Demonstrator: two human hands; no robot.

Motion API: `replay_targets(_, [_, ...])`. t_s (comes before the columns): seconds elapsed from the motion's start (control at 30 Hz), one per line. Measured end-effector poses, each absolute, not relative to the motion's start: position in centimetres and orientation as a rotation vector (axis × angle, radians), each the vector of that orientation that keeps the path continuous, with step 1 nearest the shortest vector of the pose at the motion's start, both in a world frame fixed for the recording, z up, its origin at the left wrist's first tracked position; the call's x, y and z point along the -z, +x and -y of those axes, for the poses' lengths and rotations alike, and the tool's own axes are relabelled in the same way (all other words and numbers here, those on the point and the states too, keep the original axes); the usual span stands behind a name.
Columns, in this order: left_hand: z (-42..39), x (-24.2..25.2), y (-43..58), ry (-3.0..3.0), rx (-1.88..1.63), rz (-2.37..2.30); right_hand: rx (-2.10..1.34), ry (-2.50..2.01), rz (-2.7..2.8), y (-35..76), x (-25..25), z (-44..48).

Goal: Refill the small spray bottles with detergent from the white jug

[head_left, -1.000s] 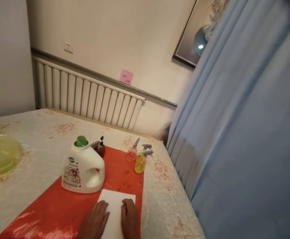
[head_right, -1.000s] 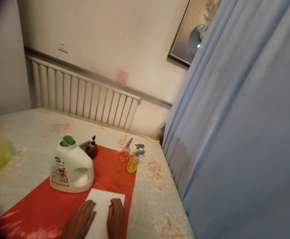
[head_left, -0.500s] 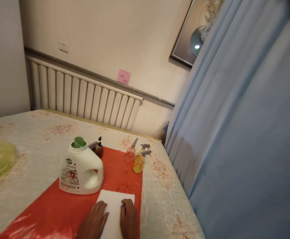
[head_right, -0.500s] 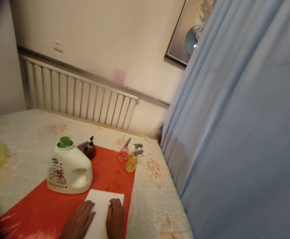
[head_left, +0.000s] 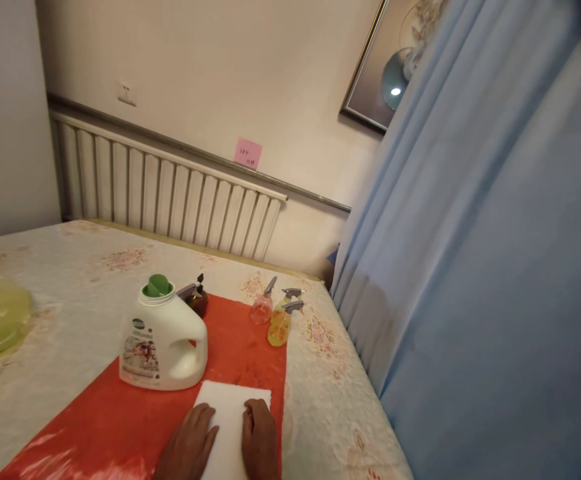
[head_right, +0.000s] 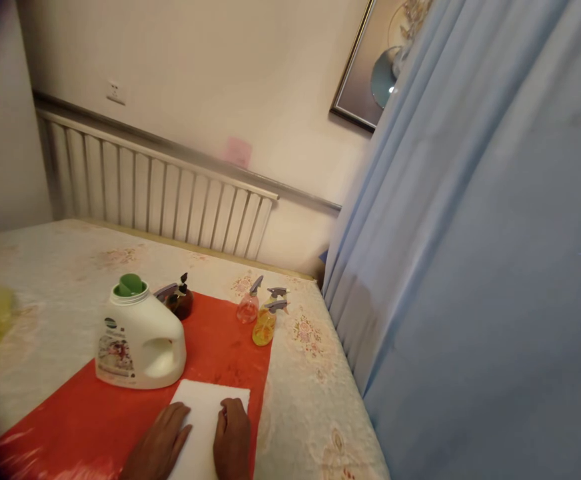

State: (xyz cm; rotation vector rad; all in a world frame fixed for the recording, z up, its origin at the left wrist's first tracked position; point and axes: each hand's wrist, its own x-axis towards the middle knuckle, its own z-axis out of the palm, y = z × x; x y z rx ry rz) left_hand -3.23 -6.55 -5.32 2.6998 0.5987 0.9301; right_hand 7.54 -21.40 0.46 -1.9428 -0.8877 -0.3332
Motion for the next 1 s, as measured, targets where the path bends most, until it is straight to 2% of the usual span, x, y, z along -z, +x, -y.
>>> replay_targets(0.37, [6.8, 4.0, -3.4, 2.683, -0.867, -0.590, 0.288, -1.952, 0.874, 7.5, -0.5, 21.3])
replay_targets(1.0, [6.8, 5.4, -3.4, 2.707, -0.929, -0.624, 0.299, -1.933, 0.897, 7.5, -0.6, 21.4])
